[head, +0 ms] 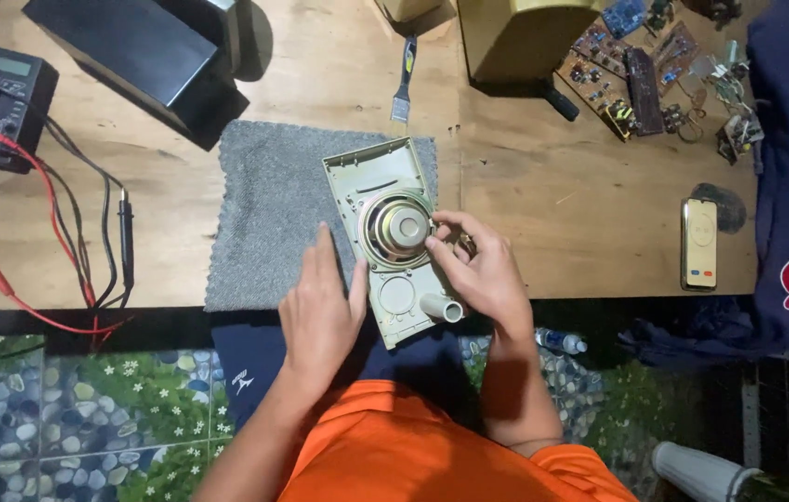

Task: Disassembling a speaker unit by removing screws and extracting the internal speaker and wiring.

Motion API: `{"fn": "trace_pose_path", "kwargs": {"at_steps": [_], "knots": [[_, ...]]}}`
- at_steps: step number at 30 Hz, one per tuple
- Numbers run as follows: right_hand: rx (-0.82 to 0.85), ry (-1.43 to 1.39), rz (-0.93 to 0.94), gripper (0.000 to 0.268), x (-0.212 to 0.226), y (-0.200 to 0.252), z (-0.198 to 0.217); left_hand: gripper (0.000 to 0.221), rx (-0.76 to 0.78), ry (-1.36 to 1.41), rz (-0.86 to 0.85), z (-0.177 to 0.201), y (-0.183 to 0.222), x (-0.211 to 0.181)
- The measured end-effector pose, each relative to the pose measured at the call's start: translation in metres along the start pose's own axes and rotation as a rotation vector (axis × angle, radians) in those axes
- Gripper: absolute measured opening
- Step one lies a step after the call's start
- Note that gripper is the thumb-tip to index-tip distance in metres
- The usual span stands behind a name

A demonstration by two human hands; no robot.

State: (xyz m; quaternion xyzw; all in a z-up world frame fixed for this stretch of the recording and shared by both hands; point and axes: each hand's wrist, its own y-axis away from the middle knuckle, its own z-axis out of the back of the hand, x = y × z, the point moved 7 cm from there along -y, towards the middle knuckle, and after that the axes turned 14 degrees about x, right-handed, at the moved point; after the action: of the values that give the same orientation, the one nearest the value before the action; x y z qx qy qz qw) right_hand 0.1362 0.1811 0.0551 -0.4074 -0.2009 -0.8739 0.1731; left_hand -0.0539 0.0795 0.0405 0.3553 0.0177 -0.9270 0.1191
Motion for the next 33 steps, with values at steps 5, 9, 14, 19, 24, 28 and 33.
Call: {"fn": "trace_pose_path", "kwargs": {"at_steps": [5, 9, 14, 19, 24, 28, 33], "knots": [[0.005, 0.094, 0.128, 0.032, 0.022, -0.001, 0.001, 0.041, 0.001, -0.152, -0.058, -0.018, -0.010, 0.002], [0.017, 0.077, 0.170, 0.033, 0.022, -0.004, 0.000, 0.042, -0.026, -0.233, -0.069, -0.026, -0.008, 0.002], [0.076, -0.009, 0.217, 0.051, 0.022, -0.004, 0.000, 0.043, -0.038, -0.210, -0.061, -0.034, -0.007, 0.007], [0.081, 0.157, 0.358, 0.060, 0.047, -0.009, -0.007, 0.042, -0.044, -0.209, -0.071, -0.031, -0.006, 0.003], [0.080, 0.187, 0.407, 0.053, 0.051, -0.014, -0.008, 0.043, -0.065, -0.248, -0.067, -0.035, -0.006, 0.006], [0.104, 0.187, 0.430, 0.055, 0.051, -0.016, -0.010, 0.043, -0.071, -0.302, -0.057, -0.038, -0.006, 0.005], [0.145, 0.179, 0.414, 0.056, 0.050, -0.021, -0.009, 0.043, -0.071, -0.311, -0.058, -0.035, -0.005, 0.004]]}}
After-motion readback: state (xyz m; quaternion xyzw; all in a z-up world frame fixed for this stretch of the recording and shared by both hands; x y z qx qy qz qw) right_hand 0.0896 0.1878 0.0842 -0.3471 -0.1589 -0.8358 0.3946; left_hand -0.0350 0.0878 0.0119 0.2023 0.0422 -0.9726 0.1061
